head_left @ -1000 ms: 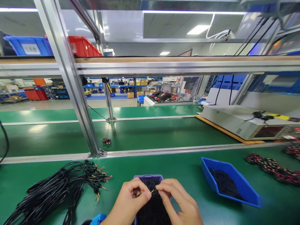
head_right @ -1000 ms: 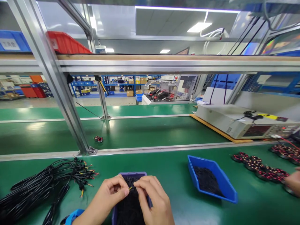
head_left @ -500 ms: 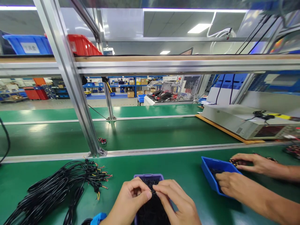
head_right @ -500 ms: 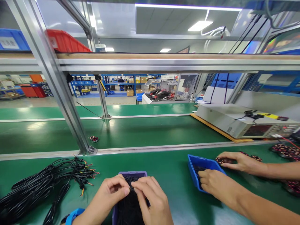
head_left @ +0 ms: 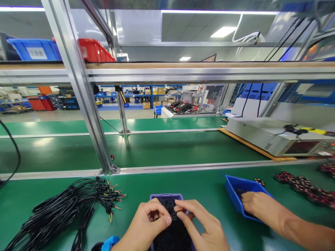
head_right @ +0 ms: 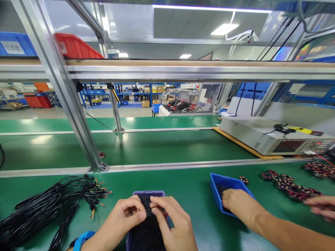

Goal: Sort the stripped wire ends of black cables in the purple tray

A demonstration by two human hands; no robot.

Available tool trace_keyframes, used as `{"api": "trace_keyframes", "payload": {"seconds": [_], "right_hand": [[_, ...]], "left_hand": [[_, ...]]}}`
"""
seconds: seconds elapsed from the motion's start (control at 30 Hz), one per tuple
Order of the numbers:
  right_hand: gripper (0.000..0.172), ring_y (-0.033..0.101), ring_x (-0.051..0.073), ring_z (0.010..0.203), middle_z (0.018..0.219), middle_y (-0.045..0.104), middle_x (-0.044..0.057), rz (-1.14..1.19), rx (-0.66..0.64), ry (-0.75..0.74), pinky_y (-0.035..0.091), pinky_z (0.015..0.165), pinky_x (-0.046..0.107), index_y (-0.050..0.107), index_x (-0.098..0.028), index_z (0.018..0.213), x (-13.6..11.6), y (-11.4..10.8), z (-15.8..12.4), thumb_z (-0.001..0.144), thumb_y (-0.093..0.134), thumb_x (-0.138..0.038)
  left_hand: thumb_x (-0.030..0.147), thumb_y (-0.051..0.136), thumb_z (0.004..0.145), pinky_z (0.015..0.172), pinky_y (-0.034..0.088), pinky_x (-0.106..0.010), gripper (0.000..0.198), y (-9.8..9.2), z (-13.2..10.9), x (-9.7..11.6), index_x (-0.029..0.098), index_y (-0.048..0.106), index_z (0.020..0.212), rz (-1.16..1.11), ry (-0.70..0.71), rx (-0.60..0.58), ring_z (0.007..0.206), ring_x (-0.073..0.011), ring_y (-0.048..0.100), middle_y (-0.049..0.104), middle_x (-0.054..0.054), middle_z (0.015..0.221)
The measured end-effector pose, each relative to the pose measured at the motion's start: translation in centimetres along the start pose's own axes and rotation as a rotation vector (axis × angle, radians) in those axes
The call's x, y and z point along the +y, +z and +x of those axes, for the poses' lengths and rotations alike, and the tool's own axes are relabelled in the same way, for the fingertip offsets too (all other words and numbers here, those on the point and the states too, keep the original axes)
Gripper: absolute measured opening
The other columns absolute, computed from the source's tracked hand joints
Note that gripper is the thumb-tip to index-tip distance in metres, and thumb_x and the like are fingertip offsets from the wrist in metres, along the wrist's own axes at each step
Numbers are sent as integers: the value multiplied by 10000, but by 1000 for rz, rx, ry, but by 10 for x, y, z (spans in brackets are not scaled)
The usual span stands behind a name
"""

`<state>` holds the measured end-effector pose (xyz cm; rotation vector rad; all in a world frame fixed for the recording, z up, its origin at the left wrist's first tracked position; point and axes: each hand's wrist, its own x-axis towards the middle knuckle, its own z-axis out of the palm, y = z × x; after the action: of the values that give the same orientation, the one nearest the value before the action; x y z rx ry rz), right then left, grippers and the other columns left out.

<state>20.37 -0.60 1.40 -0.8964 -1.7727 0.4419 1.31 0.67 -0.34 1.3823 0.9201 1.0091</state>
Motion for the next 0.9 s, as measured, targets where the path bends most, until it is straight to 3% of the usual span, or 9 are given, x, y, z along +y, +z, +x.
{"api": "trace_keyframes", "payload": {"seconds": [0.3, 0.43, 0.63, 0.9], "right_hand": [[148, 728, 162, 763, 882, 769, 15, 41, -26, 35, 594, 737, 204, 725, -274, 1066, 1, 3, 0, 968, 619, -241], [163, 744, 179, 787, 917, 780, 39, 46, -59, -26, 608, 773, 230, 724, -255, 995, -1, 3, 2, 990, 563, -227], [216, 730, 176, 800, 929, 761, 46, 2, -66, -128, 600, 686, 208, 694, -244, 1078, -2, 4, 1, 924, 605, -121], [185, 702, 138, 685, 854, 750, -1, 34, -98, -7, 577, 664, 175, 706, -252, 977, 0, 8, 0, 896, 609, -117]], "left_hand": [[486, 757, 786, 649, 338, -256, 328, -2, -1, -3, 167, 710, 727, 15, 7, -16, 700, -148, 438, 528, 1, 725], [501, 760, 777, 654, 332, -257, 339, -2, 0, -5, 171, 707, 726, -2, 6, -5, 692, -145, 425, 522, 5, 723], [512, 756, 772, 614, 335, -241, 365, 1, -1, 3, 166, 641, 790, -129, -41, -22, 653, -129, 411, 525, 20, 700], [480, 784, 774, 713, 394, -239, 402, 0, -9, 14, 178, 546, 892, -173, -12, -96, 763, -126, 465, 576, -26, 888]]}}
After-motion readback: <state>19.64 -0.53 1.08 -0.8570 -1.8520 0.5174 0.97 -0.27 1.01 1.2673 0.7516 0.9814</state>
